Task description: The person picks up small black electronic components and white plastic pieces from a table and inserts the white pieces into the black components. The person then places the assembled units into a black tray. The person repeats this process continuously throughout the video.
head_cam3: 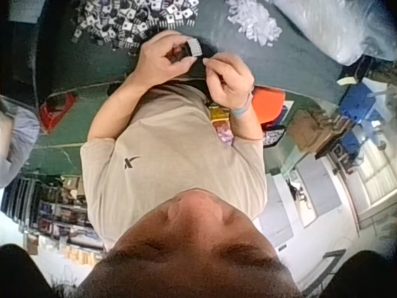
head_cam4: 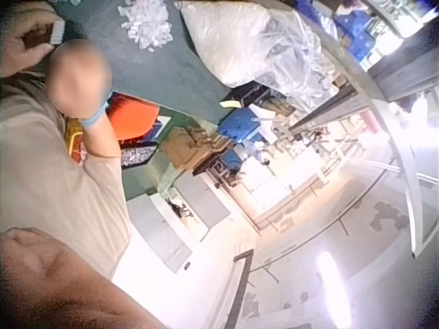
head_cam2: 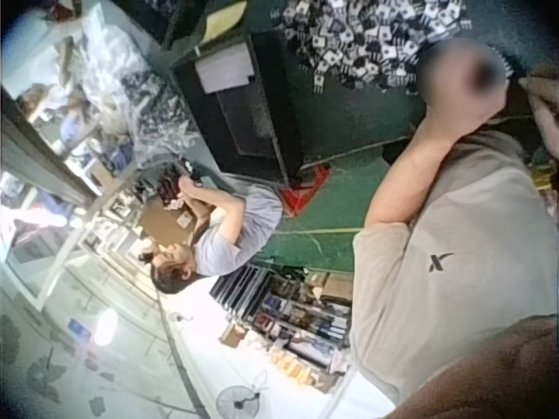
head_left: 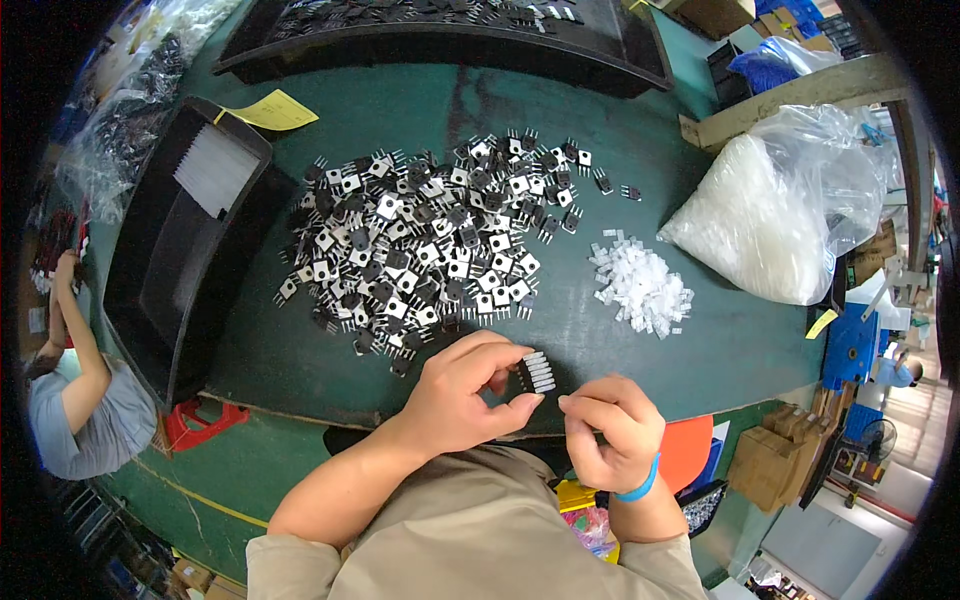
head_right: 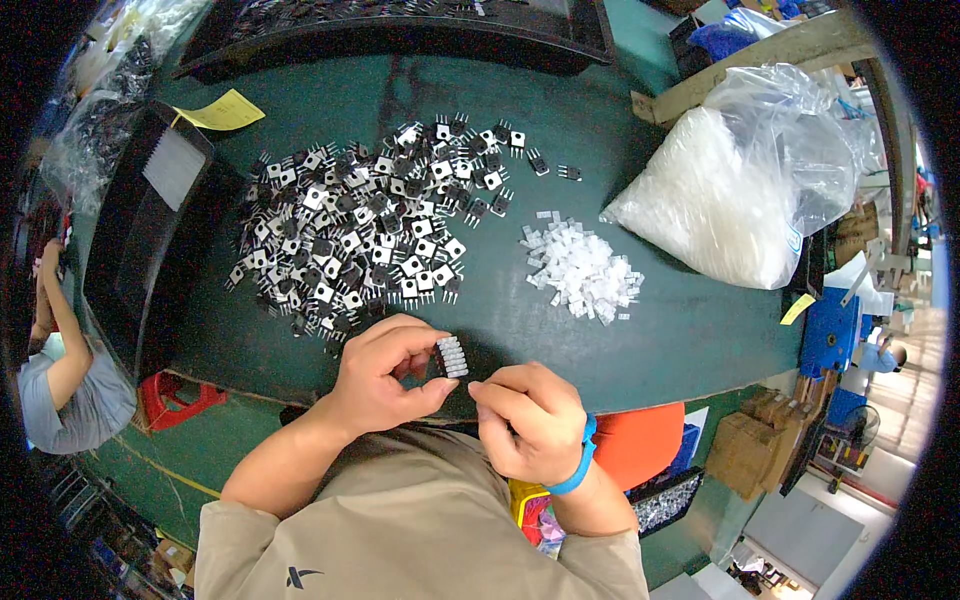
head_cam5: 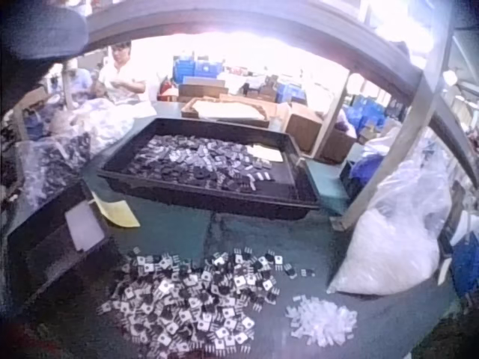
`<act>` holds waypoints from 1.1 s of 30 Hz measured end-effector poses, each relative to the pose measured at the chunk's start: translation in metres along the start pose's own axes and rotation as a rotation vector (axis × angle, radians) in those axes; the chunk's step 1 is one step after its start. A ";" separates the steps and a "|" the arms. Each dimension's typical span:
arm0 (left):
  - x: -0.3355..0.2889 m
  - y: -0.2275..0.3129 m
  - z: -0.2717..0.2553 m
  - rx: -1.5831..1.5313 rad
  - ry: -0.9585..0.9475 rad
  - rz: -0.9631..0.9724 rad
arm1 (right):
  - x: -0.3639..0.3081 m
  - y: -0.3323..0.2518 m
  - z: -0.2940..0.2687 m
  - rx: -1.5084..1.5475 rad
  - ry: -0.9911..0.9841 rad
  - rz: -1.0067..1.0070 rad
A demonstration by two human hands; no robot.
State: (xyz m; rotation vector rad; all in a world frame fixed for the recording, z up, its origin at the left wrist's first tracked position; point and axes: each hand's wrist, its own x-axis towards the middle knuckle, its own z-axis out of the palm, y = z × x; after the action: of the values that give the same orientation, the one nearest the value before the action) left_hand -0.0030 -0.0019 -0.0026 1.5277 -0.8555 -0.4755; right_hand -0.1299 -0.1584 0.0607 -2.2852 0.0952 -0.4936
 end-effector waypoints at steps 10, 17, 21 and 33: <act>-0.005 0.002 -0.005 -0.080 -0.014 0.046 | -0.001 0.008 0.006 0.335 -0.076 0.253; -0.017 0.016 -0.030 -0.092 -0.023 0.082 | 0.017 0.010 0.015 0.518 -0.219 0.130; -0.026 0.026 -0.050 -0.049 0.000 0.079 | 0.032 0.003 0.026 0.589 -0.270 0.077; -0.059 0.048 -0.098 -0.003 0.131 0.116 | 0.079 -0.038 0.055 0.483 -0.421 -0.185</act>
State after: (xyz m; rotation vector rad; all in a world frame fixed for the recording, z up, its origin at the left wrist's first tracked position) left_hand 0.0200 0.1090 0.0483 1.4803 -0.8356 -0.2884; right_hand -0.0395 -0.1114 0.0788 -1.8780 -0.4053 -0.0983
